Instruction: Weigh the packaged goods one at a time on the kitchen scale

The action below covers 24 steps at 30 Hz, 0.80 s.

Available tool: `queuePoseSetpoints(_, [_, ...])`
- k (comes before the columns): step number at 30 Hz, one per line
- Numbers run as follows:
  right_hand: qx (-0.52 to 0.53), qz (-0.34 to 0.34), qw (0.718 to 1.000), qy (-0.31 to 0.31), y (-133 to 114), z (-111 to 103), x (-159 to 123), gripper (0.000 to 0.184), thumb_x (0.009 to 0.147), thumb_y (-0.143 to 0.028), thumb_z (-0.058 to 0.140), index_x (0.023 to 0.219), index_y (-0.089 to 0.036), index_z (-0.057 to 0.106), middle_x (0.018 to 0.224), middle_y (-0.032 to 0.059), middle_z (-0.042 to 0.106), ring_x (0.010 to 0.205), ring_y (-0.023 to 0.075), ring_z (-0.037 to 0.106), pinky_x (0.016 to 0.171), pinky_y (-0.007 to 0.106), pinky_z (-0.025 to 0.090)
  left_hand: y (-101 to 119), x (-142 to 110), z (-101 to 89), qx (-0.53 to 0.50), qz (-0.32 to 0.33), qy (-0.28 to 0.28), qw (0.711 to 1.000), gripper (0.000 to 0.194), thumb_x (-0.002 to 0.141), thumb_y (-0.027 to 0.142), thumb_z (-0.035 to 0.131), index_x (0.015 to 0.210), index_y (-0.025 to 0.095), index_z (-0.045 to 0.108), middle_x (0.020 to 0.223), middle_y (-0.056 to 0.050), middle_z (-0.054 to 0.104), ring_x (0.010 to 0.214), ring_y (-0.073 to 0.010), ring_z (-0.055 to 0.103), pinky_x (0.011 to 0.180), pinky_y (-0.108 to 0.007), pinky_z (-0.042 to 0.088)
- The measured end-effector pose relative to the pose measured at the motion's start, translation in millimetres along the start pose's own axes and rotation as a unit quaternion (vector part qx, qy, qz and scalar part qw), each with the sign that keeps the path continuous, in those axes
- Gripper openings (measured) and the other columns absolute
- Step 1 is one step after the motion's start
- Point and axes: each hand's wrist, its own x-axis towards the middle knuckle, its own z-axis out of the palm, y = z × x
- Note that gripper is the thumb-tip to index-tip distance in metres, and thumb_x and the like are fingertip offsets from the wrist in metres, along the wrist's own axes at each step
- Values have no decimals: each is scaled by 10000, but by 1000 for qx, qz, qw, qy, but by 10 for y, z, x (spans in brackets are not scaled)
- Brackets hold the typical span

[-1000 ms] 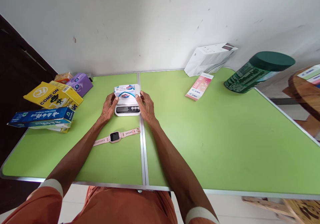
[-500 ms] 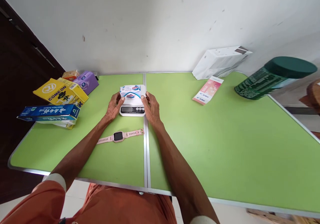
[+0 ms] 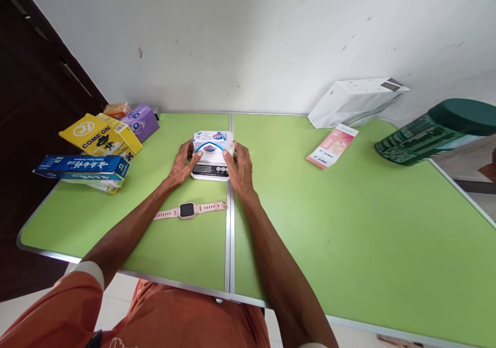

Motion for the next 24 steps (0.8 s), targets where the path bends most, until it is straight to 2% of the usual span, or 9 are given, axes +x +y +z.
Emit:
queuePoseSetpoints(8, [-62,-58,996,-22,20,0,10,764,1096,-837,465,1552,-259,668,1578,187,681,1483,386,615,1243,655,561,-4,-4,8,32,-1,-7,999,936,1021,792,665,1689,175,447,1636,-261,556,1520,-389,633,1302,-564,523])
queuePoseSetpoints(14, [-108,-77,991,-33,-13,-13,8,662,1122,-732,467,1552,-269,664,1576,170,690,1474,379,607,1291,663,501,40,52,21,88,43,-4,995,967,1001,742,708,1727,181,404,1665,-260,527,1602,-424,530,1318,-592,492])
queuePoseSetpoints(17, [-118,-90,989,-30,8,-22,-8,671,1119,-732,466,1531,-244,670,1563,189,693,1479,389,596,1313,681,456,85,74,47,113,55,-9,992,994,985,715,736,1741,172,389,1660,-257,543,1588,-428,531,1349,-601,456])
queuePoseSetpoints(21, [-123,-96,987,-27,62,-19,34,701,1107,-754,463,1498,-214,679,1527,221,698,1459,411,603,1291,684,445,150,122,70,128,32,-28,991,1008,985,689,757,1758,164,379,1682,-251,542,1584,-421,540,1372,-586,430])
queuePoseSetpoints(24, [-122,-98,987,-40,49,-8,84,723,1101,-772,452,1489,-206,680,1500,227,707,1438,424,615,1269,693,447,214,197,59,140,18,-30,990,877,1030,631,734,1738,220,416,1679,-206,592,1582,-396,559,1359,-582,438])
